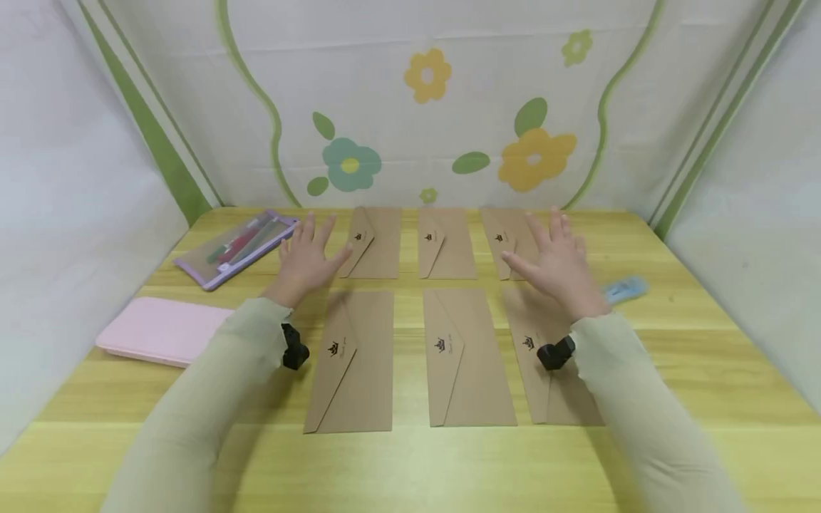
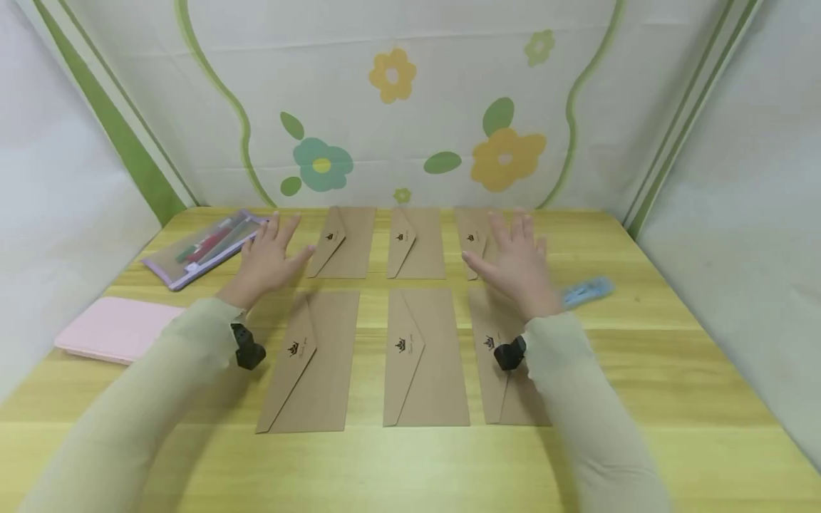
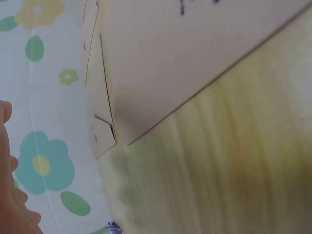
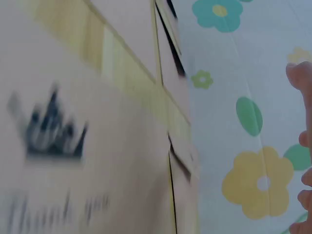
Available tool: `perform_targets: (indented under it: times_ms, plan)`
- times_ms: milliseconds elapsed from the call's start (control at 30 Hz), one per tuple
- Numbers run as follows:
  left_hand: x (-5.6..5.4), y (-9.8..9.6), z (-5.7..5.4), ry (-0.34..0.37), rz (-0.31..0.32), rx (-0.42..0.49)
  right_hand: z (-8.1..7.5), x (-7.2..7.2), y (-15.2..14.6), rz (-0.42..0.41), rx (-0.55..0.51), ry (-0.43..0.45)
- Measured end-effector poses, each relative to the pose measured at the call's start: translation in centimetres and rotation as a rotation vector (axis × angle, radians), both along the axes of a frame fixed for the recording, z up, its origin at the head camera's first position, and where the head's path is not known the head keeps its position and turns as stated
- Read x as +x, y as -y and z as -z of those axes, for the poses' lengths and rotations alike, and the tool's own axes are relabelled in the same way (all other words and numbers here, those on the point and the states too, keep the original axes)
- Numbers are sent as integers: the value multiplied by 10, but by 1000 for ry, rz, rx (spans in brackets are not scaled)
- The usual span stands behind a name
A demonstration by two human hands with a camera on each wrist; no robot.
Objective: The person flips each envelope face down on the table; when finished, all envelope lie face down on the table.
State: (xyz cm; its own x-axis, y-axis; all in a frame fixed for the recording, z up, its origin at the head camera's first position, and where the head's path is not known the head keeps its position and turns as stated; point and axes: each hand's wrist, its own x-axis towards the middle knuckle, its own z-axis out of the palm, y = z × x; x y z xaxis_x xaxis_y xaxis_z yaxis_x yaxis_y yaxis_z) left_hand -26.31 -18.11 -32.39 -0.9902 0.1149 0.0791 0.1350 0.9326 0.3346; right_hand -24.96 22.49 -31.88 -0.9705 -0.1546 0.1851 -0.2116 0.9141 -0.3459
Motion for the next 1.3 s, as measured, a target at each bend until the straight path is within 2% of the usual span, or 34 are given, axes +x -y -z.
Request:
perform_targets:
  times_ms: [200,400,633,800,933,1133,1300]
  plan:
    - [-12,-5,-4,48,91,159,0,-4,22,5,-116,-5]
    - [-24,-10,-14,59,136,316,-2,-12,49,-72,-157,-64]
    - [-32,-11,-17,125,63,494,2,-16,85,-120,-253,-26]
    - [-38,-10,-12,115,20,568,10,-18,108,-204,-308,-37]
    - [-44,-12,-7,105,-16,606,17,-20,124,-259,-372,-2]
    - [-51,-10,-3,106,-36,640,28,-26,147,-243,-478,109]
    - [-60,-4,6,141,-15,658,34,-34,160,-219,-493,204]
